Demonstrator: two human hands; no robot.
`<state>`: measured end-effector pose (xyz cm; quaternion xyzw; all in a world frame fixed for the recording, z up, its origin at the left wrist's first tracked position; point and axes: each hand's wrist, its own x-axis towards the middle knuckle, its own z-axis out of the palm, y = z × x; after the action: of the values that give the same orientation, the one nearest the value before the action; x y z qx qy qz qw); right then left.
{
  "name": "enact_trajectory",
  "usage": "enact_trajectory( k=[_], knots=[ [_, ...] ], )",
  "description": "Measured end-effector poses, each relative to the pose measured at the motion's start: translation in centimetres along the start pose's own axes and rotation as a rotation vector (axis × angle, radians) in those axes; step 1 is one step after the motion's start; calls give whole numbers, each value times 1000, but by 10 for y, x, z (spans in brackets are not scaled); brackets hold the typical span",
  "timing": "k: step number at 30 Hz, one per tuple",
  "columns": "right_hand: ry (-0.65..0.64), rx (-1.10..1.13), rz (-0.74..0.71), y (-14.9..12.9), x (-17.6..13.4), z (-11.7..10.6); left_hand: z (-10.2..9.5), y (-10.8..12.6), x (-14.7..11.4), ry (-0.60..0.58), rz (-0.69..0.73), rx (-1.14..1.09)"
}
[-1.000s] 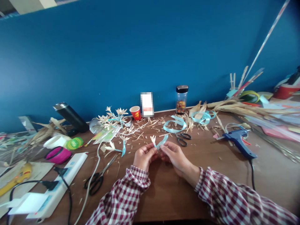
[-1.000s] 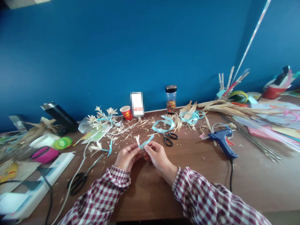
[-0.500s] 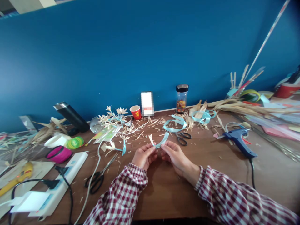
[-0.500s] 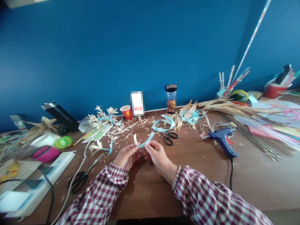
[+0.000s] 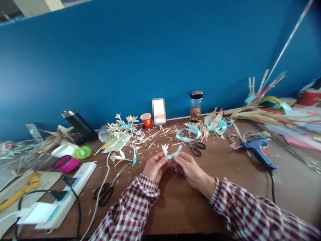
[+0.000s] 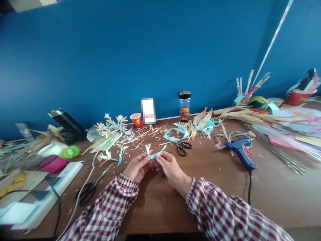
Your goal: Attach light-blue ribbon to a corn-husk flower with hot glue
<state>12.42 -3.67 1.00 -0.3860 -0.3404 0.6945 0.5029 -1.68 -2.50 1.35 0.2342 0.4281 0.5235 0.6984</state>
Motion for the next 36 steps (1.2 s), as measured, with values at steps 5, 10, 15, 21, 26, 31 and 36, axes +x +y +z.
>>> enact_trajectory(
  k=[5, 10, 15, 21, 26, 31, 36],
  knots=[
    [5, 5, 6, 0, -1, 1, 0, 0, 1, -16, -13, -3],
    [13, 8, -23, 4, -2, 2, -2, -3, 3, -11, 40, 34],
    [6, 33, -20, 3, -1, 2, -4, -3, 4, -69, -22, 42],
    [-7, 16, 27, 2, 0, 2, -7, 1, 4, -143, -38, 13],
    [-19, 6, 21, 5, 1, 0, -6, 0, 3, -158, -31, 67],
    [-29, -33, 7, 4, 1, 1, -7, -3, 5, -87, -4, 112],
    [11, -58, -2, 5, 1, 2, -8, -10, 8, 38, 192, 242]
  ],
)
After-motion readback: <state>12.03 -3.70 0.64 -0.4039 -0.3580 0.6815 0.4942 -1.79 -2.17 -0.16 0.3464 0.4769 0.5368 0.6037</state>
